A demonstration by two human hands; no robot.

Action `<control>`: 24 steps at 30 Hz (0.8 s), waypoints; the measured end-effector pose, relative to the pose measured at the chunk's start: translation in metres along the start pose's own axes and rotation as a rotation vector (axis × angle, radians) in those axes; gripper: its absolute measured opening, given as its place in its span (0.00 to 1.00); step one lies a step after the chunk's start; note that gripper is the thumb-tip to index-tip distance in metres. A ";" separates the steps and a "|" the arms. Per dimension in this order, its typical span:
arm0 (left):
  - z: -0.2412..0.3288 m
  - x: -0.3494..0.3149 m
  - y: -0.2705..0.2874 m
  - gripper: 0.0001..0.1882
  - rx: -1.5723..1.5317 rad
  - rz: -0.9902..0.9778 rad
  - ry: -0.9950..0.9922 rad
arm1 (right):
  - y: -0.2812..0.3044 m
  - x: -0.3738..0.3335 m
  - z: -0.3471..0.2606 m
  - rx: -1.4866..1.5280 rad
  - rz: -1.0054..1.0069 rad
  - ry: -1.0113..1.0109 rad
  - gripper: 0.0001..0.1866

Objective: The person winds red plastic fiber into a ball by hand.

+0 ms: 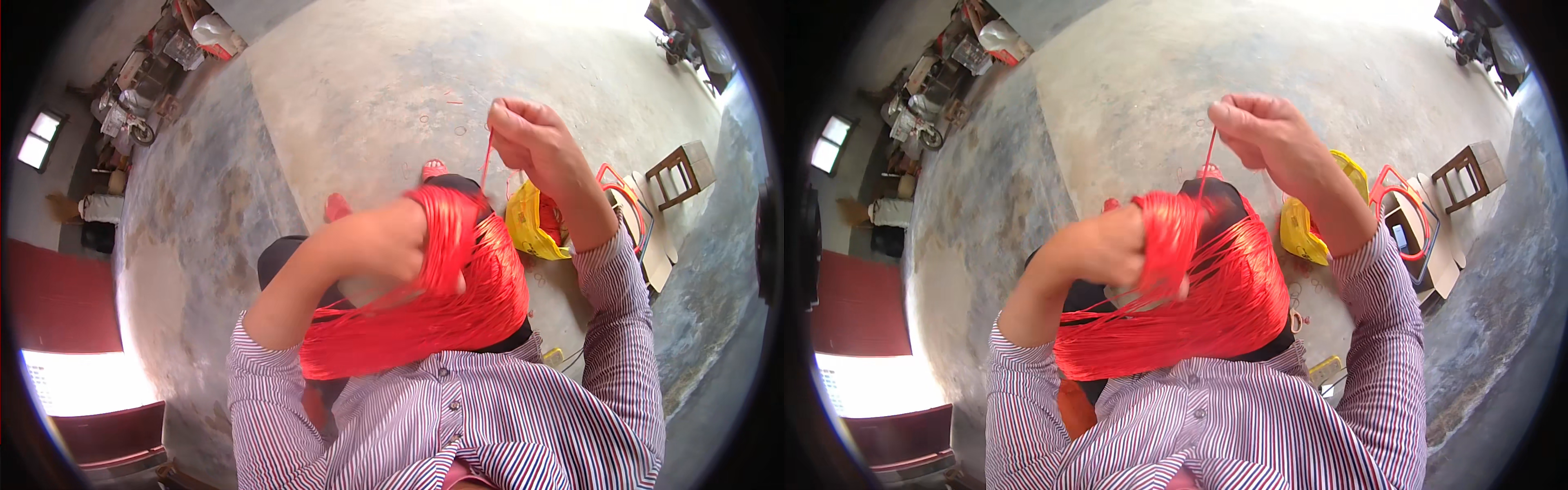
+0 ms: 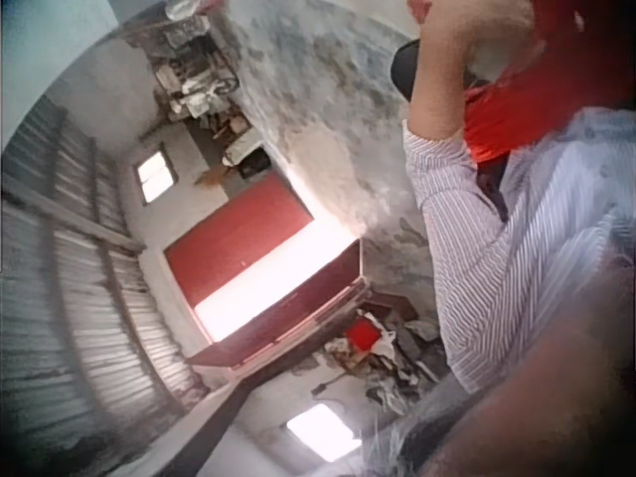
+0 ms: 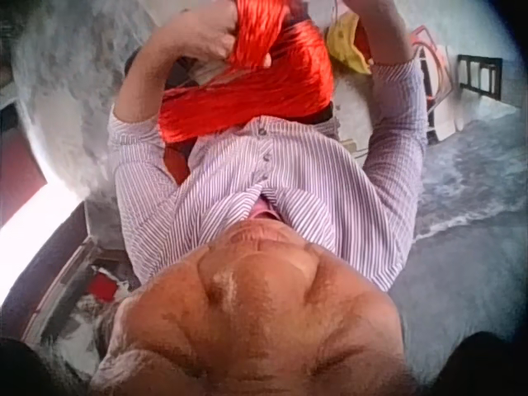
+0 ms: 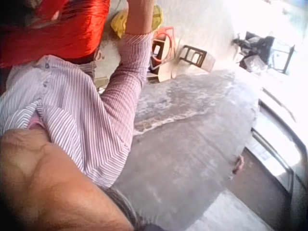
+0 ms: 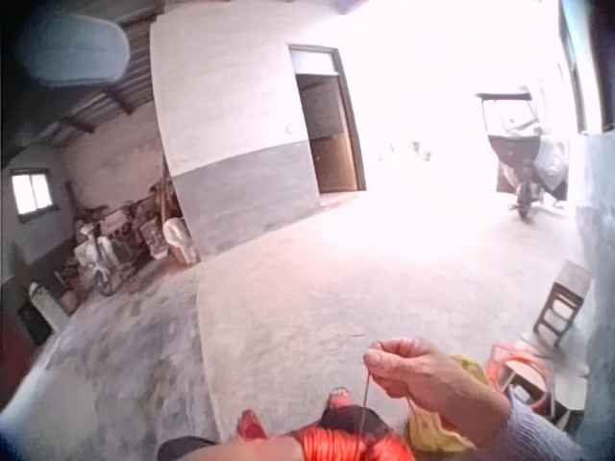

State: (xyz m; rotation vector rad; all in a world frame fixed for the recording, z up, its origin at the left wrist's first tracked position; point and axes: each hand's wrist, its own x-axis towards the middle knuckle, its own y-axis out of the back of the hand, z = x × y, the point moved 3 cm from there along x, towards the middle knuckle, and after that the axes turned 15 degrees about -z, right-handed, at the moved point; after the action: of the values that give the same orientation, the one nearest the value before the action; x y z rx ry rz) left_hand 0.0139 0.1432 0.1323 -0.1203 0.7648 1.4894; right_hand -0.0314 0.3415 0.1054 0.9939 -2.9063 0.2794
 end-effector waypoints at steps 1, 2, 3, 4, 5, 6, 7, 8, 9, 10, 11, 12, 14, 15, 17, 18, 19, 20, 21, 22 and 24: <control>-0.007 -0.009 -0.001 0.29 -0.007 0.017 0.001 | -0.008 0.010 -0.001 0.016 0.043 -0.018 0.20; -0.014 -0.026 0.010 0.23 0.254 0.419 -0.190 | -0.020 0.018 0.003 0.011 0.031 -0.023 0.20; -0.013 -0.045 0.017 0.18 0.516 0.827 -0.367 | -0.036 0.024 0.014 -0.035 -0.049 -0.129 0.20; -0.024 -0.055 0.029 0.13 0.073 1.007 -0.422 | -0.052 0.029 0.023 -0.083 -0.128 -0.235 0.20; -0.037 -0.065 0.043 0.09 -0.383 1.163 -0.467 | -0.072 0.034 0.025 -0.105 -0.241 -0.255 0.21; -0.048 -0.082 0.056 0.07 0.443 1.243 -0.351 | -0.081 0.039 0.021 -0.111 -0.269 -0.264 0.21; -0.079 -0.085 0.050 0.17 0.642 1.213 -0.081 | -0.086 0.043 0.018 -0.062 -0.318 -0.254 0.20; -0.101 -0.090 0.041 0.28 0.829 1.161 0.204 | -0.094 0.050 0.016 -0.013 -0.375 -0.242 0.20; -0.082 -0.092 0.030 0.28 0.821 1.162 0.195 | -0.091 0.056 0.018 0.139 -0.347 -0.226 0.20; -0.071 -0.086 0.006 0.28 0.535 0.715 0.238 | -0.089 0.063 0.022 0.136 -0.342 -0.234 0.20; -0.061 -0.090 -0.018 0.29 0.241 0.284 0.282 | -0.094 0.074 0.026 0.251 -0.297 -0.191 0.21; -0.059 -0.099 -0.017 0.29 0.231 0.295 0.281 | -0.095 0.083 0.031 0.361 -0.239 -0.151 0.21; -0.061 -0.132 0.002 0.22 0.190 0.720 0.141 | -0.109 0.100 0.038 0.401 -0.312 -0.121 0.22; -0.066 -0.151 0.011 0.19 0.168 0.930 0.073 | -0.121 0.107 0.041 0.392 -0.321 -0.164 0.21; -0.075 -0.199 0.013 0.13 0.131 1.364 -0.036 | -0.155 0.120 0.045 0.368 -0.399 -0.227 0.19; -0.079 -0.221 0.006 0.11 0.121 1.579 -0.095 | -0.173 0.126 0.041 0.372 -0.424 -0.237 0.19; -0.092 -0.234 -0.009 0.11 0.118 1.596 -0.070 | -0.194 0.130 0.034 0.365 -0.511 -0.235 0.20; -0.117 -0.239 -0.023 0.22 0.251 1.434 0.391 | -0.215 0.137 0.030 0.356 -0.594 -0.228 0.20; -0.130 -0.236 -0.027 0.36 0.368 1.207 0.809 | -0.225 0.146 0.035 0.356 -0.594 -0.231 0.20; -0.141 -0.230 -0.042 0.34 0.227 0.958 0.838 | -0.236 0.158 0.044 0.366 -0.632 -0.236 0.21; -0.132 -0.219 -0.082 0.31 0.013 0.489 0.713 | -0.262 0.177 0.067 0.390 -0.683 -0.243 0.22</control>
State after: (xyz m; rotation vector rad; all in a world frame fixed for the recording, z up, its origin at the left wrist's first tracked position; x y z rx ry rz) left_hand 0.0608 -0.1205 0.1151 -0.5014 1.4504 1.9255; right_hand -0.0102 0.0188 0.0991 2.1200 -2.5220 0.7273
